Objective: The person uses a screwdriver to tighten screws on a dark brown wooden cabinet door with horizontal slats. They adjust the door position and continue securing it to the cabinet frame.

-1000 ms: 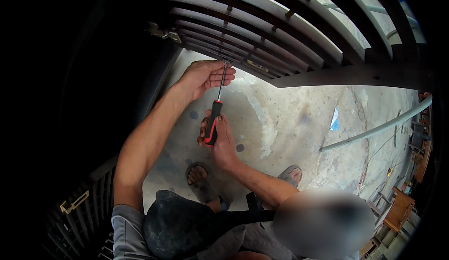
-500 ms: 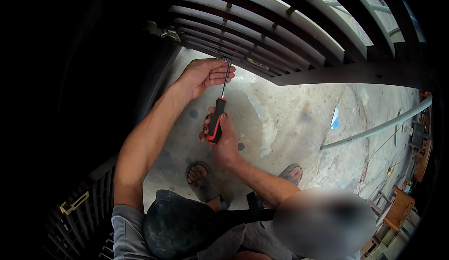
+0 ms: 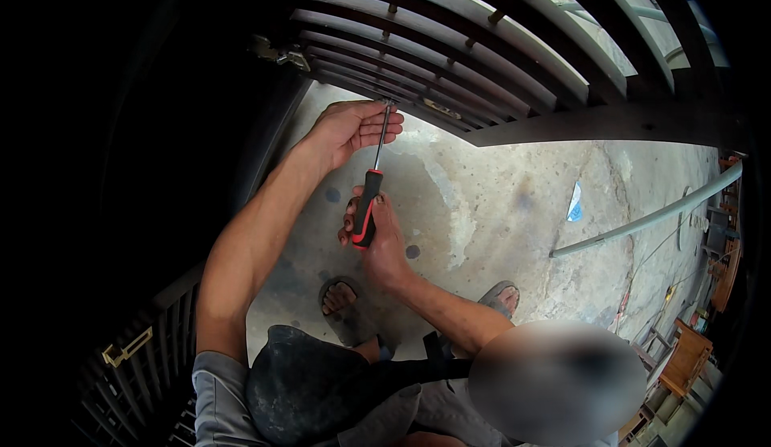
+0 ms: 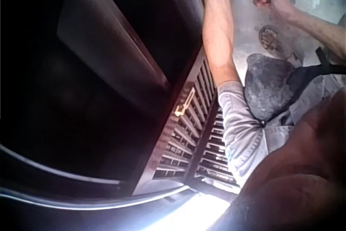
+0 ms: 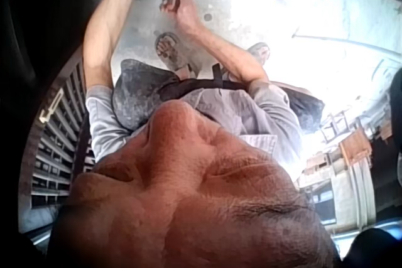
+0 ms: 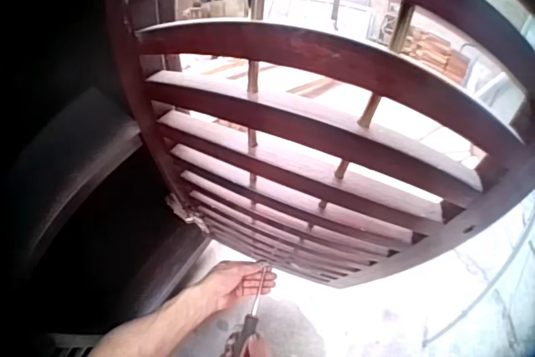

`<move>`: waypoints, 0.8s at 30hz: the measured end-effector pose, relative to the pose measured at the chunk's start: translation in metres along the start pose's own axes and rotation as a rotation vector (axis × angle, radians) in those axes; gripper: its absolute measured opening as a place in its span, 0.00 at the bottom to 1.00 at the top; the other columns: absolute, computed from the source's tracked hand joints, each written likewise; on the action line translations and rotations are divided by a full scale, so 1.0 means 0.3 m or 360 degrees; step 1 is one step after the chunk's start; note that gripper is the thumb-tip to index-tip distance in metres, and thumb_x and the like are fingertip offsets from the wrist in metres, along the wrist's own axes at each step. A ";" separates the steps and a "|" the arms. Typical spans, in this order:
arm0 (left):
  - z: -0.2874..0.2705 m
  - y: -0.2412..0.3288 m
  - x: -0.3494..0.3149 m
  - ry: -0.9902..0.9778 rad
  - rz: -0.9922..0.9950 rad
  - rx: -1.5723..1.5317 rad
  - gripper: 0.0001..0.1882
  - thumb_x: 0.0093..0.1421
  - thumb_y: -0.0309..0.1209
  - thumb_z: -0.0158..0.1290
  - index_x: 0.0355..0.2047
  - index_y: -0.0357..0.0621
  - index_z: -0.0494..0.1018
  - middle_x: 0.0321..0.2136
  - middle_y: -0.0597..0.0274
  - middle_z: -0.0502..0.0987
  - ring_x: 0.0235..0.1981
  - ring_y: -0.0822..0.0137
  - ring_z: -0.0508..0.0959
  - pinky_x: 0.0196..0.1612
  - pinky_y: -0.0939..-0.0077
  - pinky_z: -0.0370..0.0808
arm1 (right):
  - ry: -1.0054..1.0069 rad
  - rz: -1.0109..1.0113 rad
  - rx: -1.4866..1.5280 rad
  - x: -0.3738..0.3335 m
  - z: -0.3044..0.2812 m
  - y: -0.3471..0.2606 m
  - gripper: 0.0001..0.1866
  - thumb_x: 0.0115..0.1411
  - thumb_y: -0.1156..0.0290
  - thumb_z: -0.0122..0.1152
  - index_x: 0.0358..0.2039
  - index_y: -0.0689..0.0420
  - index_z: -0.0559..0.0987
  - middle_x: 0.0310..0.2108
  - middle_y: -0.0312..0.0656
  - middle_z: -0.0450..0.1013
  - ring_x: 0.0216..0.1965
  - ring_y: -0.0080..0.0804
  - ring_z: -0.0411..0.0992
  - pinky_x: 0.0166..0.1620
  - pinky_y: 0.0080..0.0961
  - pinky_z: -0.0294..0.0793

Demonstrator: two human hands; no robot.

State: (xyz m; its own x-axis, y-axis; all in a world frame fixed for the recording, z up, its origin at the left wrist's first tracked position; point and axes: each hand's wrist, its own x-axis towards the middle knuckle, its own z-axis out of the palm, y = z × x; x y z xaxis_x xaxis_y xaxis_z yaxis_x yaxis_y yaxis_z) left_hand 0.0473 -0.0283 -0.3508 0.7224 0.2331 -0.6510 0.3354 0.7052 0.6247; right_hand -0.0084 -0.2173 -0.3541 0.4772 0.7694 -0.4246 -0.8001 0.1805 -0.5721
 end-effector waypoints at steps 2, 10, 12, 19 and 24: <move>0.000 0.000 0.000 -0.0003 0.0004 0.0003 0.16 0.69 0.31 0.46 0.47 0.28 0.72 0.44 0.44 0.79 0.44 0.57 0.81 0.50 0.68 0.80 | 0.0007 0.0000 0.0009 0.001 -0.003 0.001 0.21 0.73 0.53 0.37 0.52 0.58 0.65 0.36 0.38 0.65 0.33 0.25 0.65 0.36 0.29 0.70; 0.002 0.000 0.000 0.0005 -0.0001 0.0010 0.16 0.69 0.31 0.46 0.47 0.28 0.72 0.44 0.44 0.79 0.44 0.57 0.81 0.50 0.68 0.80 | -0.0030 0.0019 0.0198 0.001 -0.004 0.002 0.21 0.73 0.53 0.36 0.52 0.57 0.66 0.36 0.37 0.65 0.33 0.25 0.64 0.36 0.29 0.69; 0.000 0.000 -0.002 0.0005 0.0005 0.0009 0.16 0.69 0.31 0.46 0.47 0.28 0.72 0.44 0.43 0.79 0.44 0.57 0.81 0.50 0.68 0.80 | -0.0032 0.0029 0.0211 0.001 0.001 0.001 0.21 0.73 0.53 0.36 0.52 0.57 0.66 0.36 0.37 0.65 0.33 0.25 0.64 0.37 0.29 0.69; 0.002 -0.001 0.001 0.0015 0.0002 0.0006 0.16 0.69 0.31 0.46 0.47 0.28 0.72 0.44 0.43 0.79 0.44 0.57 0.81 0.50 0.68 0.80 | -0.0061 0.0029 0.0215 0.002 0.001 -0.005 0.21 0.72 0.54 0.36 0.52 0.57 0.66 0.36 0.38 0.65 0.34 0.26 0.64 0.37 0.29 0.69; -0.005 -0.006 0.005 0.0002 0.0003 -0.0014 0.17 0.68 0.32 0.47 0.48 0.28 0.72 0.44 0.44 0.79 0.44 0.58 0.81 0.49 0.68 0.81 | -0.0069 0.0059 0.0217 0.001 0.007 -0.009 0.21 0.73 0.53 0.37 0.52 0.57 0.66 0.36 0.38 0.65 0.34 0.26 0.64 0.37 0.29 0.69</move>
State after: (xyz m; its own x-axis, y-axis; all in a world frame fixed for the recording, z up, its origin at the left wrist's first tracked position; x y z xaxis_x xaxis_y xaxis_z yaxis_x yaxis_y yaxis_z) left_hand 0.0470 -0.0283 -0.3535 0.7224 0.2353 -0.6502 0.3287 0.7104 0.6223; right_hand -0.0070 -0.2162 -0.3512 0.4325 0.8023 -0.4115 -0.8603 0.2305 -0.4547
